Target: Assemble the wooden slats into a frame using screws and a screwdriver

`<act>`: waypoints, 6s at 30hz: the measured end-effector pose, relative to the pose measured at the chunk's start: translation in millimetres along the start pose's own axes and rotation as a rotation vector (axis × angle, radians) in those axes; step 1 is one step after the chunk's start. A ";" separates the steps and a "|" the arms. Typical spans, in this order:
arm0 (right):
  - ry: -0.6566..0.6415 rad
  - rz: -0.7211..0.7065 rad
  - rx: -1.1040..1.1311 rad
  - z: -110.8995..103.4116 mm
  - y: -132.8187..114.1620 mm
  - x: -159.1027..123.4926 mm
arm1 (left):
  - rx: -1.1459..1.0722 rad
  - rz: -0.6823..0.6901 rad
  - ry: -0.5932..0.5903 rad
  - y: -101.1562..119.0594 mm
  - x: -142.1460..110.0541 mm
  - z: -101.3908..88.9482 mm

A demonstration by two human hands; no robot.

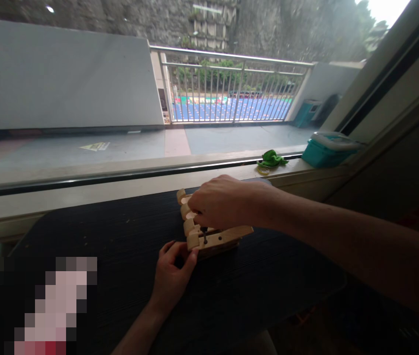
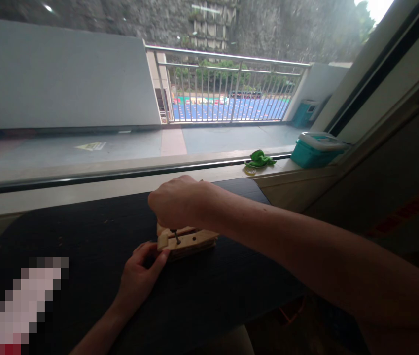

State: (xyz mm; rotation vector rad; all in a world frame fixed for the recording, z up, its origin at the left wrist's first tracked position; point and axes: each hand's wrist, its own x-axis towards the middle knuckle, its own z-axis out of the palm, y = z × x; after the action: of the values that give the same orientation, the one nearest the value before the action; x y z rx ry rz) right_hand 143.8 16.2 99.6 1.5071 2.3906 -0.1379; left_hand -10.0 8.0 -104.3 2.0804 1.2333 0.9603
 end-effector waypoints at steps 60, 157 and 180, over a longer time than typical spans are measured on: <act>-0.057 -0.064 -0.023 0.5 0.1 -2.1 | -0.032 -0.009 -0.011 1.9 -0.1 -1.0; -0.076 -0.053 -0.013 2.4 -4.8 -1.4 | -0.036 0.014 0.009 8.4 1.5 -2.6; -0.083 -0.060 0.006 2.6 -2.3 -0.1 | -0.032 0.008 0.002 5.8 0.9 -1.8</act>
State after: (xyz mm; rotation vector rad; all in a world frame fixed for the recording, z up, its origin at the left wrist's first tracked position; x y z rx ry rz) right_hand 142.3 14.4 97.0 1.4044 2.3731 -0.2173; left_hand -8.2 6.4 -98.7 2.0616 1.2040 0.9798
